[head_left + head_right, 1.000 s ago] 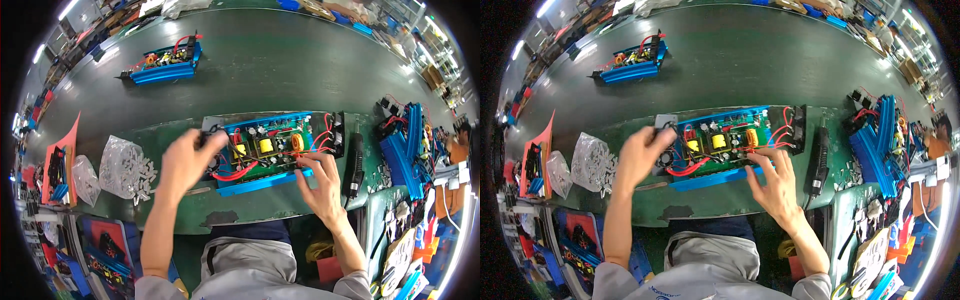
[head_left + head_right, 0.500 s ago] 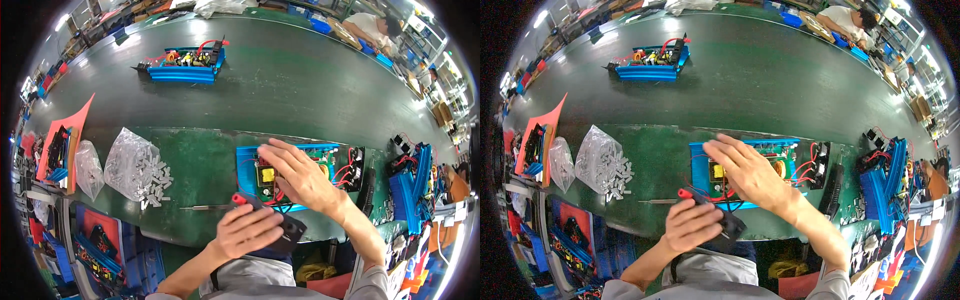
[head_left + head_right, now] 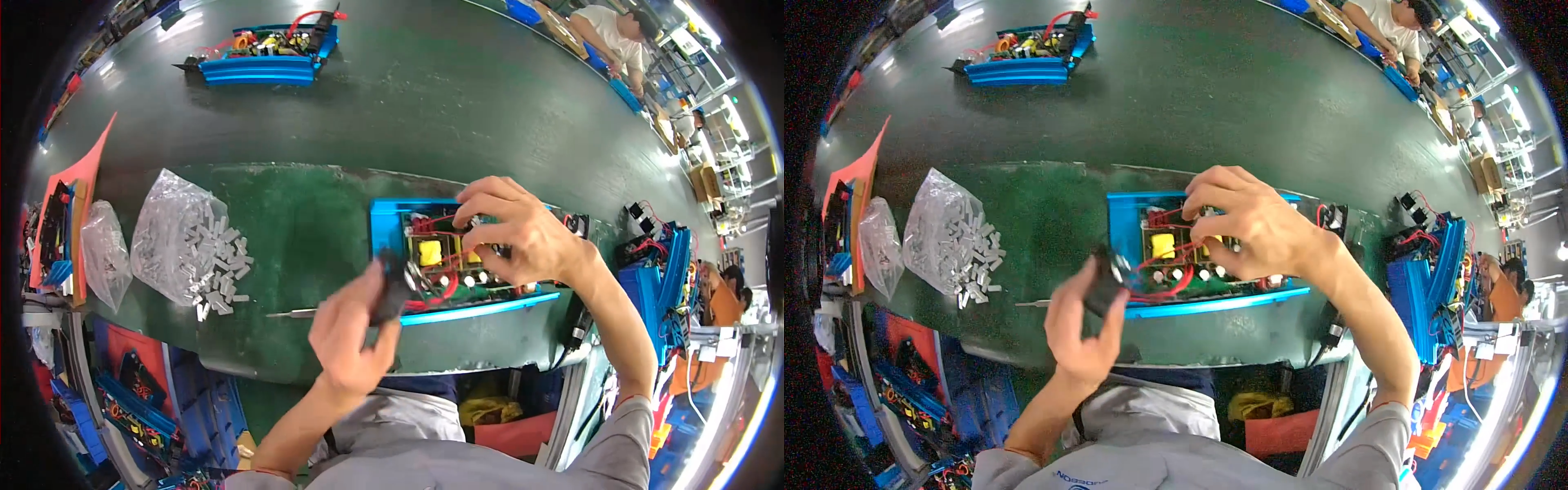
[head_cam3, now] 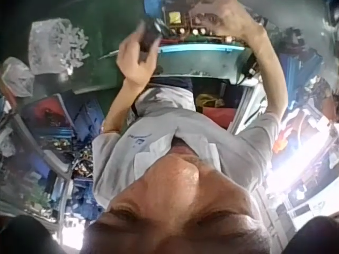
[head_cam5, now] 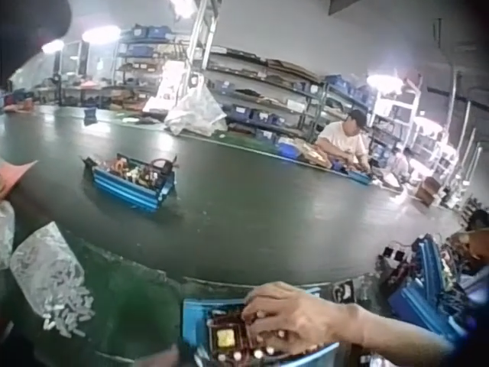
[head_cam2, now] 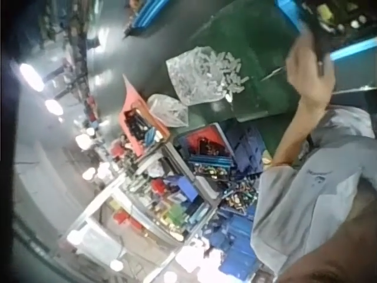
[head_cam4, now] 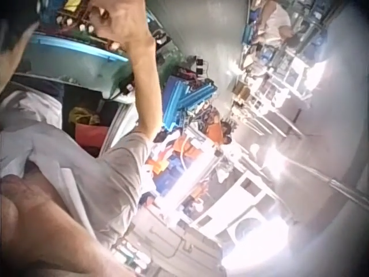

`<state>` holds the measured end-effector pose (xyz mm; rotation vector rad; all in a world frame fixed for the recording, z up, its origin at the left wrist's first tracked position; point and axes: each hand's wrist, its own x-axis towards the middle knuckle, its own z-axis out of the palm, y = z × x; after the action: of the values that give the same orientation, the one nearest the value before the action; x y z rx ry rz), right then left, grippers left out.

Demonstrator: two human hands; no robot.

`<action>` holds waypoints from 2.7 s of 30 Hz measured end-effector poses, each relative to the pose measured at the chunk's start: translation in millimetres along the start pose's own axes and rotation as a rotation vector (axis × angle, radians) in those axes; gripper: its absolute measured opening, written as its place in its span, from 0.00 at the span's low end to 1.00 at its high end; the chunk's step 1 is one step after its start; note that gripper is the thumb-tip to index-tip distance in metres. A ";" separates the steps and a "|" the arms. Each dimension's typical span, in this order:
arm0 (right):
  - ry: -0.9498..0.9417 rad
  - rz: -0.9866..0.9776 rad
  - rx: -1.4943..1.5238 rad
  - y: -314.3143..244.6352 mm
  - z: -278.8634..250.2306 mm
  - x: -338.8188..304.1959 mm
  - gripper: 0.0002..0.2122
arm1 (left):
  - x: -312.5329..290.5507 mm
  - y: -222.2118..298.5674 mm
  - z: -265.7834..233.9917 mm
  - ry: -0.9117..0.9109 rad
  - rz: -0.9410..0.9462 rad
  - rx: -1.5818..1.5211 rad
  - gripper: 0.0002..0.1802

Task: Assembling electronic components into a power inverter housing using an electric screwdriver.

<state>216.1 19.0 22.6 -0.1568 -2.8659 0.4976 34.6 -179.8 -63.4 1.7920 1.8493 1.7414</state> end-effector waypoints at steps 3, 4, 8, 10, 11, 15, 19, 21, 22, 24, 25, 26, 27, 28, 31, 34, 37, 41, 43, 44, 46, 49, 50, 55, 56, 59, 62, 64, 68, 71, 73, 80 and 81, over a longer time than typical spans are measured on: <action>0.036 0.055 0.055 -7.8 14.8 -20.2 0.11 | 15.5 1.9 9.2 0.020 -0.144 0.026 0.27; 0.075 0.056 0.087 -12.6 18.5 -21.7 0.11 | 22.5 6.5 9.8 0.015 -0.202 0.055 0.28; 0.196 0.108 0.074 -11.9 26.4 -29.4 0.10 | 36.1 11.3 11.9 -0.097 -0.275 0.239 0.31; 0.208 0.106 0.058 -14.0 31.0 -36.9 0.13 | 38.1 13.8 13.3 -0.151 -0.354 0.286 0.31; 0.253 0.171 0.051 -19.0 35.2 -40.5 0.14 | 37.0 12.8 15.7 -0.149 -0.331 0.319 0.31; 0.410 0.377 -0.009 -61.2 42.7 -69.8 0.19 | 36.3 16.9 11.5 -0.176 -0.359 0.353 0.32; 0.354 0.343 -0.170 -77.6 59.1 -86.5 0.18 | 22.6 -8.3 -9.4 -0.216 -0.178 0.118 0.27; 0.361 0.321 -0.168 -67.6 73.2 -93.0 0.16 | 18.7 -14.6 -32.6 -0.292 -0.246 0.137 0.22; 0.372 0.263 -0.155 -64.1 76.3 -89.3 0.15 | 19.2 -18.9 -51.0 -0.333 -0.267 0.167 0.17; 0.390 0.261 -0.131 -61.4 82.4 -87.5 0.13 | 21.4 -22.1 -70.8 -0.461 -0.335 0.224 0.14; 0.412 0.268 -0.139 -62.7 86.0 -85.8 0.13 | 21.4 -34.0 -78.9 -0.481 0.003 0.364 0.13; 0.429 0.276 -0.149 -66.5 88.4 -84.5 0.13 | 19.5 -39.2 -86.1 -0.480 -0.016 0.363 0.13; 0.436 0.270 -0.150 -70.4 91.0 -77.4 0.14 | 17.9 -42.9 -92.5 -0.538 0.027 0.373 0.13; 0.433 0.249 -0.156 -74.6 93.1 -69.9 0.14 | 15.5 -48.3 -98.1 -0.597 0.070 0.380 0.13; 0.415 0.200 -0.149 -80.2 101.8 -48.7 0.16 | 0.8 -73.6 -114.0 -0.619 0.164 0.403 0.16; 0.385 0.154 -0.139 -82.2 103.2 -33.6 0.17 | -4.1 -82.1 -129.1 -0.665 0.213 0.439 0.15; 0.338 0.195 -0.152 -81.4 101.0 -29.7 0.18 | -1.7 -87.0 -146.4 -0.664 0.216 0.418 0.14; 0.315 0.303 -0.101 -92.4 73.8 -17.9 0.13 | -0.3 -82.6 -181.9 -0.580 0.139 0.499 0.18; 0.324 0.343 -0.096 -97.2 60.8 0.4 0.12 | -2.9 -85.3 -195.3 -0.460 0.109 0.499 0.20; 0.328 0.337 -0.085 -98.9 54.3 14.4 0.13 | -7.0 -88.0 -197.1 -0.385 0.055 0.416 0.20; 0.344 0.296 -0.066 -100.5 45.4 46.9 0.13 | -14.5 -91.3 -190.1 -0.254 -0.097 0.233 0.18; 0.327 0.175 -0.012 -100.0 47.0 114.8 0.14 | -33.1 -83.2 -166.7 -0.207 -0.365 0.073 0.15; 0.283 0.097 -0.002 -95.4 53.0 135.6 0.14 | -32.3 -79.9 -158.5 -0.208 -0.415 0.001 0.14; -0.034 -0.156 -0.074 -80.6 100.1 228.4 0.09 | -37.3 -87.4 -144.2 -0.108 -0.407 -0.347 0.12; -0.086 -0.163 -0.114 -76.6 113.6 239.3 0.09 | -36.2 -89.0 -142.8 -0.083 -0.404 -0.390 0.12; -0.271 -0.056 -0.209 -72.8 137.7 268.2 0.06 | -31.9 -91.8 -140.1 -0.155 -0.379 -0.371 0.11; -0.305 -0.087 -0.154 -74.6 137.3 282.7 0.05 | -32.4 -95.9 -139.9 -0.163 -0.294 -0.251 0.12; -0.303 -0.033 -0.129 -69.5 150.8 284.4 0.05 | -35.7 -94.6 -136.6 -0.130 -0.347 -0.244 0.10; -0.184 0.075 -0.135 -78.3 201.4 301.5 0.06 | -34.0 -86.9 -134.4 -0.119 -0.446 -0.206 0.02; -0.185 0.174 -0.067 -107.4 183.6 293.0 0.08 | -52.3 -112.3 -146.5 -0.049 -0.384 -0.076 0.06; 0.126 0.071 -0.110 -129.0 154.8 252.9 0.11 | -55.3 -120.1 -158.9 0.003 -0.420 0.047 0.11; 0.388 0.310 0.697 -152.1 79.7 70.4 0.06 | -1.9 -50.7 -139.6 0.095 -0.581 -0.295 0.08; 0.452 0.355 0.731 -149.8 80.8 49.8 0.06 | 6.1 -36.5 -131.8 0.005 -0.624 -0.317 0.07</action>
<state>138.6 -140.0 10.2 -0.5611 -2.0647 1.3351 -79.5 -250.1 -35.5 0.9569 1.7425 1.6530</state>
